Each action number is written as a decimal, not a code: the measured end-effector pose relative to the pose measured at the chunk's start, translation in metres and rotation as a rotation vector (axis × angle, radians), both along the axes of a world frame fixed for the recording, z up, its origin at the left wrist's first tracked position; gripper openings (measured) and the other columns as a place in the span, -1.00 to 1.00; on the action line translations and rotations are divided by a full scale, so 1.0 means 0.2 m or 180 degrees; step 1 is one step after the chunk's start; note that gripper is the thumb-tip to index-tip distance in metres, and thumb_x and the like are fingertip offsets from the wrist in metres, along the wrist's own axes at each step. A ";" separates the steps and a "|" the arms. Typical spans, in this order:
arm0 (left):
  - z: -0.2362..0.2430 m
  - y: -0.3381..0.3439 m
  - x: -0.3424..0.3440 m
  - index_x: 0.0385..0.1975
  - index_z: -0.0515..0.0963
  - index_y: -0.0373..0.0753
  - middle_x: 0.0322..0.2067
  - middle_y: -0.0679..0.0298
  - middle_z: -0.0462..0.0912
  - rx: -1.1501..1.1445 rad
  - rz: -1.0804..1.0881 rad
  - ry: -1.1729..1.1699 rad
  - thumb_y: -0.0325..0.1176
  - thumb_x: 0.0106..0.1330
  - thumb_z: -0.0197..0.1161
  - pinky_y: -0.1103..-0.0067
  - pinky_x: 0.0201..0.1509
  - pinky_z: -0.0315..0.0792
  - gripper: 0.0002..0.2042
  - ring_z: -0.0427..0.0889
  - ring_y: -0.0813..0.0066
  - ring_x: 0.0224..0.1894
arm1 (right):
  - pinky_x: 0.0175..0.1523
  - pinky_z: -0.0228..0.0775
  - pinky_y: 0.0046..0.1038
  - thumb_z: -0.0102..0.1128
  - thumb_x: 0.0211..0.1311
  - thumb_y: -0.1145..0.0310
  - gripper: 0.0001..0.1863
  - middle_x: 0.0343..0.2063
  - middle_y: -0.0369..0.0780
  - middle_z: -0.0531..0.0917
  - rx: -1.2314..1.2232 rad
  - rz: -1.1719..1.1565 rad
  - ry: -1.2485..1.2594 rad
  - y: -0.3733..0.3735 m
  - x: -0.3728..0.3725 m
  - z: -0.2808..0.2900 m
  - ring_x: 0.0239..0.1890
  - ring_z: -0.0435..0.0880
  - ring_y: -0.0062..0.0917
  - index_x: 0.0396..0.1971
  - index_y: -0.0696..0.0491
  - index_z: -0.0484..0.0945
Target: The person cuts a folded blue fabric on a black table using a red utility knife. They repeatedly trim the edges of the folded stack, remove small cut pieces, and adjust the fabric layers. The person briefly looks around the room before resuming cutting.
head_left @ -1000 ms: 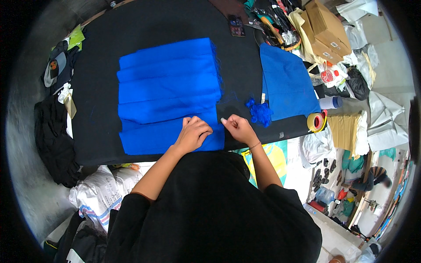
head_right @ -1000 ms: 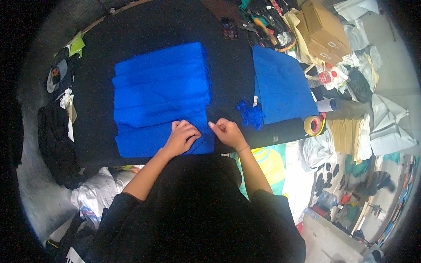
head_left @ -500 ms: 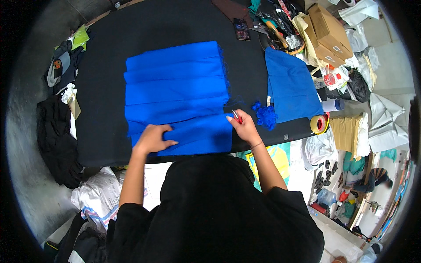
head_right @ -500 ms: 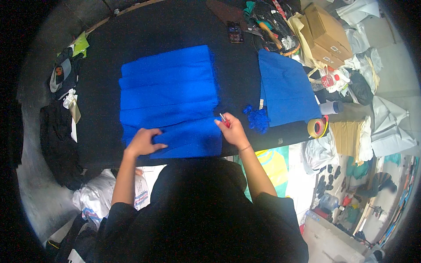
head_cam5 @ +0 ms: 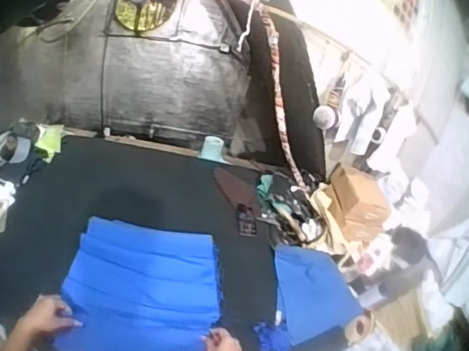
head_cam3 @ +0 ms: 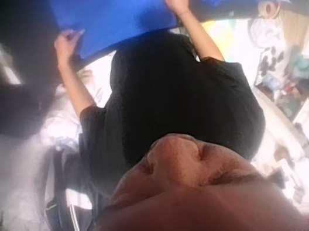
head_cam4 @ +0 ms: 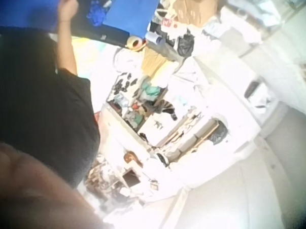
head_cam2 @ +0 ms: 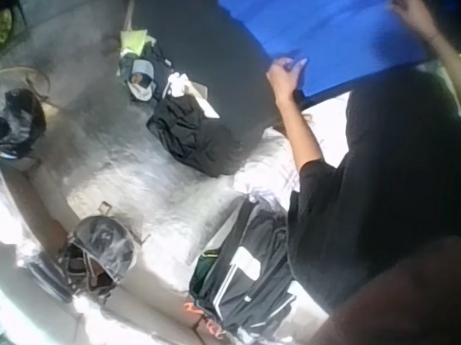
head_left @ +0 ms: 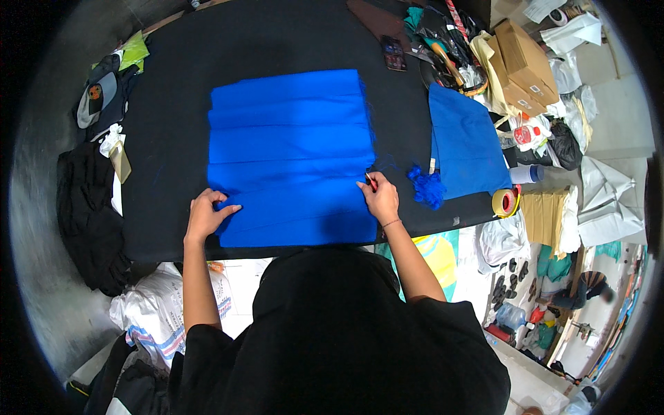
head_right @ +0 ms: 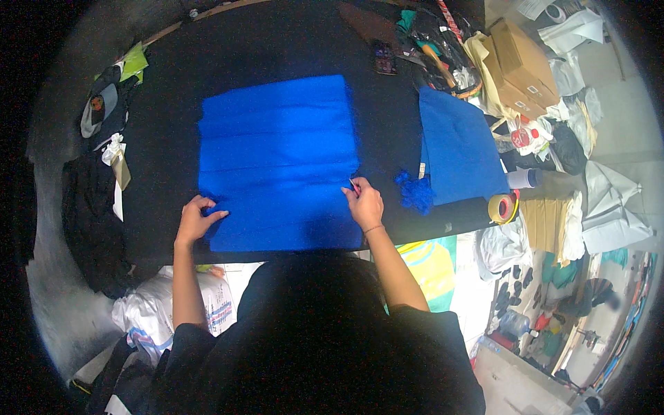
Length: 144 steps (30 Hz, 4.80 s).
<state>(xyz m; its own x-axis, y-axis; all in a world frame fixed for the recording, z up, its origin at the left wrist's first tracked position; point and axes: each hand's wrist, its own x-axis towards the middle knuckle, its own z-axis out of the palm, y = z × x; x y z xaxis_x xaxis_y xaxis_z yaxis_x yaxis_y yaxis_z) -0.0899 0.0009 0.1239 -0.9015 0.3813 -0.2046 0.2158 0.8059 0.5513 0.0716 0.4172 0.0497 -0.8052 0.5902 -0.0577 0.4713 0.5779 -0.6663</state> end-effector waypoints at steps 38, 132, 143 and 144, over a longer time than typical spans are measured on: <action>0.19 0.17 0.06 -0.25 0.66 -0.14 -0.25 0.28 0.65 0.0756 -0.2264 0.0031 -0.31 0.20 0.56 0.35 0.18 0.30 -0.79 0.57 0.22 -0.03 | -0.34 0.39 -0.61 0.29 0.26 0.67 -0.87 -0.10 -0.19 0.82 -0.1514 0.1463 0.0664 -0.09 0.49 0.94 -0.31 0.67 -0.67 -0.26 0.15 0.69; -0.21 0.07 0.50 -0.30 0.78 -0.17 -0.28 0.33 0.67 0.0766 -0.1177 0.0148 -0.33 0.20 0.53 0.38 0.02 0.31 -0.86 0.56 0.29 -0.11 | -0.19 0.62 -0.20 0.52 0.16 0.32 -0.81 -0.19 -0.27 0.65 -0.0072 0.2314 0.0035 -0.30 0.37 0.14 -0.26 0.75 -0.22 -0.22 -0.08 0.75; -0.14 0.09 0.48 -0.38 0.75 -0.14 -0.30 0.35 0.61 0.0741 -0.1423 0.0168 -0.26 0.16 0.56 0.38 -0.04 0.24 -0.85 0.52 0.28 -0.13 | -0.14 0.62 -0.19 0.41 0.22 0.42 -0.88 -0.20 -0.22 0.63 -0.0268 0.2395 -0.0041 -0.25 0.39 0.14 -0.23 0.73 -0.15 -0.25 -0.05 0.71; -0.11 0.10 0.47 -0.38 0.75 -0.13 -0.29 0.35 0.59 0.0660 -0.1461 0.0238 -0.20 0.12 0.60 0.37 -0.05 0.24 -0.80 0.52 0.27 -0.14 | -0.15 0.62 -0.22 0.40 0.26 0.41 -0.91 -0.24 -0.20 0.63 -0.0317 0.2328 -0.0020 -0.23 0.40 0.16 -0.24 0.72 -0.13 -0.24 -0.03 0.71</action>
<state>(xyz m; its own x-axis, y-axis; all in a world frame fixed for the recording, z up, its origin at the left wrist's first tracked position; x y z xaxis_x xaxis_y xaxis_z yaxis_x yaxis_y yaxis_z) 0.0032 0.0205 0.1016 -0.6408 0.7674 -0.0240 0.5670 0.4940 0.6591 0.1517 0.3711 0.0815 -0.9904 -0.1055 -0.0888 -0.0072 0.6829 -0.7305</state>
